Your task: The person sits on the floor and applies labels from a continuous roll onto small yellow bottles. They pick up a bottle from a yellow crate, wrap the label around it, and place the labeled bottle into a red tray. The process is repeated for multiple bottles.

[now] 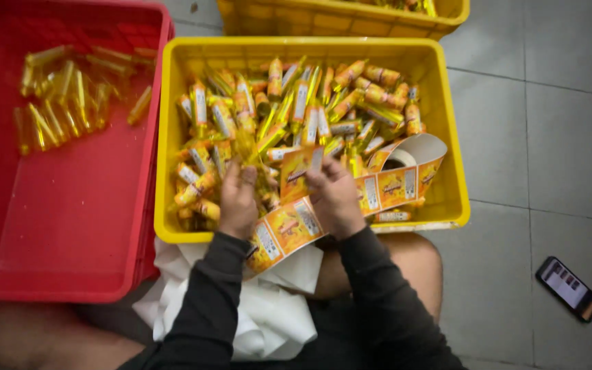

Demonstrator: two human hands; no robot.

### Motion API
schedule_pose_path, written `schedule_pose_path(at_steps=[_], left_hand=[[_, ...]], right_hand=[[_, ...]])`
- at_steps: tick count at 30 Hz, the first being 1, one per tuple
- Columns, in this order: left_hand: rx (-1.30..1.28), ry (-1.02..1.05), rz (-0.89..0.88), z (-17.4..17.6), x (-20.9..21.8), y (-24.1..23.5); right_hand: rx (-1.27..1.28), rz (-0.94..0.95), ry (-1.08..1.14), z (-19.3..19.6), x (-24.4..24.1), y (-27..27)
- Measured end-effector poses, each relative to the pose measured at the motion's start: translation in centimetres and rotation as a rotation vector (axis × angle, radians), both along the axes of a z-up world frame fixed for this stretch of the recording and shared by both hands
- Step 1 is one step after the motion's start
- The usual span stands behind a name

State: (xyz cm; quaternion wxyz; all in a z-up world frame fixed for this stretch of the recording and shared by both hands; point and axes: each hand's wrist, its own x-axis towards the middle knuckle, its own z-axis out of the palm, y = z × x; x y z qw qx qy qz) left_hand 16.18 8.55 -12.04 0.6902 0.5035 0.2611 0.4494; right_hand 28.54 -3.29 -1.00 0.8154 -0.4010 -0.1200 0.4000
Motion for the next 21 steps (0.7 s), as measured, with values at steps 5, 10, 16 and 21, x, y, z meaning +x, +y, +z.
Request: schedule_pose_path(at_steps=[5, 10, 16, 21], left_hand=[[-0.058, 0.064, -0.075, 3.5, 0.2, -2.5], [-0.012, 0.071, -0.034, 4.6, 0.3, -2.4], [-0.167, 0.014, -0.038, 2.2, -0.1, -2.3], [-0.039, 0.051, -0.041, 3.2, -0.1, -2.6]], right_hand=[[0.021, 0.06, 0.017, -0.1, -0.3, 0.1], [-0.003, 0.097, -0.062, -8.6, 3.8, 0.8], [-0.011, 0.108, 0.115, -5.1, 2.7, 0.4], [0.025, 0.071, 0.087, -2.5, 1.6, 0.4]])
